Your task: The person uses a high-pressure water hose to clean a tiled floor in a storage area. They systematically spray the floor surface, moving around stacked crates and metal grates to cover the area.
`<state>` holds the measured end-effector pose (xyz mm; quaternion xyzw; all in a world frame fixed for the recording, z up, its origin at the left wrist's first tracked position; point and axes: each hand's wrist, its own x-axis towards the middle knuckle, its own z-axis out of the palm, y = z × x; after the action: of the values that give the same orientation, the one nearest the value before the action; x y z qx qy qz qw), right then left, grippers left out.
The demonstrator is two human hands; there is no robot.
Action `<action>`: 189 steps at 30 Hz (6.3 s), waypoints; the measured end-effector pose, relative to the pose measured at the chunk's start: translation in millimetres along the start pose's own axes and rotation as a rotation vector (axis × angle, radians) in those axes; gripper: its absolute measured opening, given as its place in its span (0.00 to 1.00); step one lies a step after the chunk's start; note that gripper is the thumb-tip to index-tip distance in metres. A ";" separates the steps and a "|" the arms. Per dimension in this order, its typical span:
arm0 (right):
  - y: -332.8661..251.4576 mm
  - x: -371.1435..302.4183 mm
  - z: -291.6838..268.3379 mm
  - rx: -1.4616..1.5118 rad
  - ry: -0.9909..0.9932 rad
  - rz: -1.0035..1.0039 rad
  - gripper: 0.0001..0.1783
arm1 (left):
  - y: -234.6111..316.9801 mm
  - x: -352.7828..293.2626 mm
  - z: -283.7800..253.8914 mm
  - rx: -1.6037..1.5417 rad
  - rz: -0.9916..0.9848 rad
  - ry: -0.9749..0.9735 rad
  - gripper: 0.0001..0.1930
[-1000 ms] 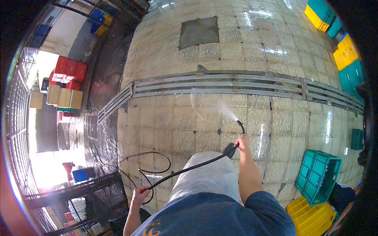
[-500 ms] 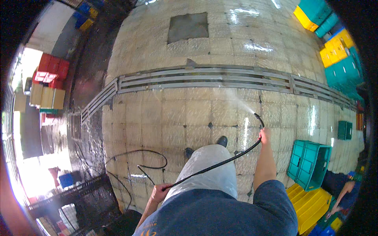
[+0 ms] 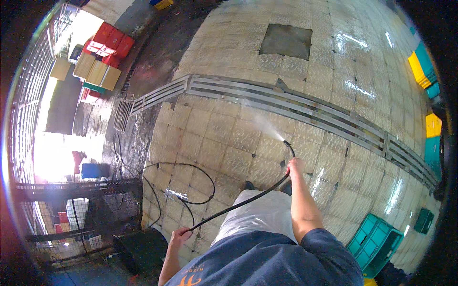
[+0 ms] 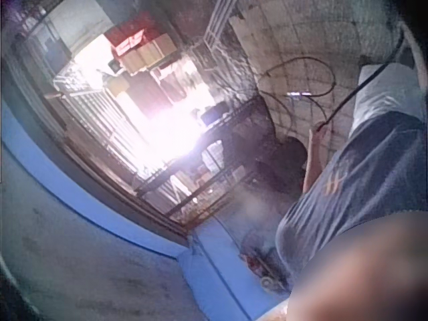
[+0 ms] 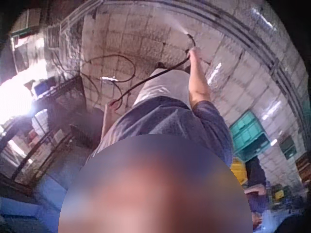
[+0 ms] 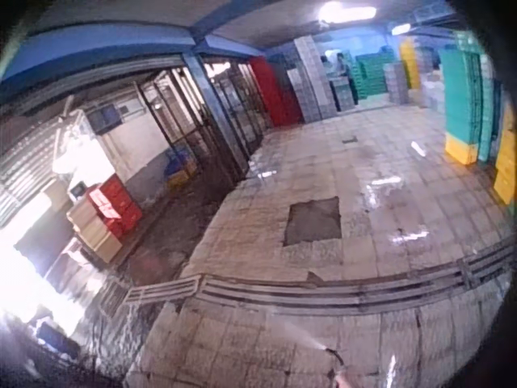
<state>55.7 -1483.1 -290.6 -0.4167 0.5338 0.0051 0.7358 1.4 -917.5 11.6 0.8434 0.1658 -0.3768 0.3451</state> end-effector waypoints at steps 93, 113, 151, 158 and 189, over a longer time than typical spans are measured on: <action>-184.9 55.8 631.6 -1.226 -0.931 -1.055 0.23 | 396.8 167.4 -24.6 -0.347 -0.036 0.567 0.17; -182.8 -149.9 586.5 -1.837 -3.046 0.312 0.23 | 251.5 285.5 -179.2 -0.211 -0.517 1.345 0.09; -474.3 185.0 747.9 -1.907 -0.990 -0.384 0.20 | 331.5 388.2 -107.6 -0.493 -0.489 0.849 0.14; -502.2 216.9 683.2 -1.823 -0.816 -0.304 0.20 | 343.4 404.6 -169.4 -0.387 -0.437 0.907 0.11; -503.5 366.7 841.0 -1.598 -0.825 -0.099 0.18 | 470.9 527.3 -260.0 -0.313 -0.509 0.878 0.12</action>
<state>1098.2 -1451.8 -204.5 -0.7917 0.0461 0.4920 0.3592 739.6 -1056.2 -44.4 0.7933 0.5483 -0.0310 0.2629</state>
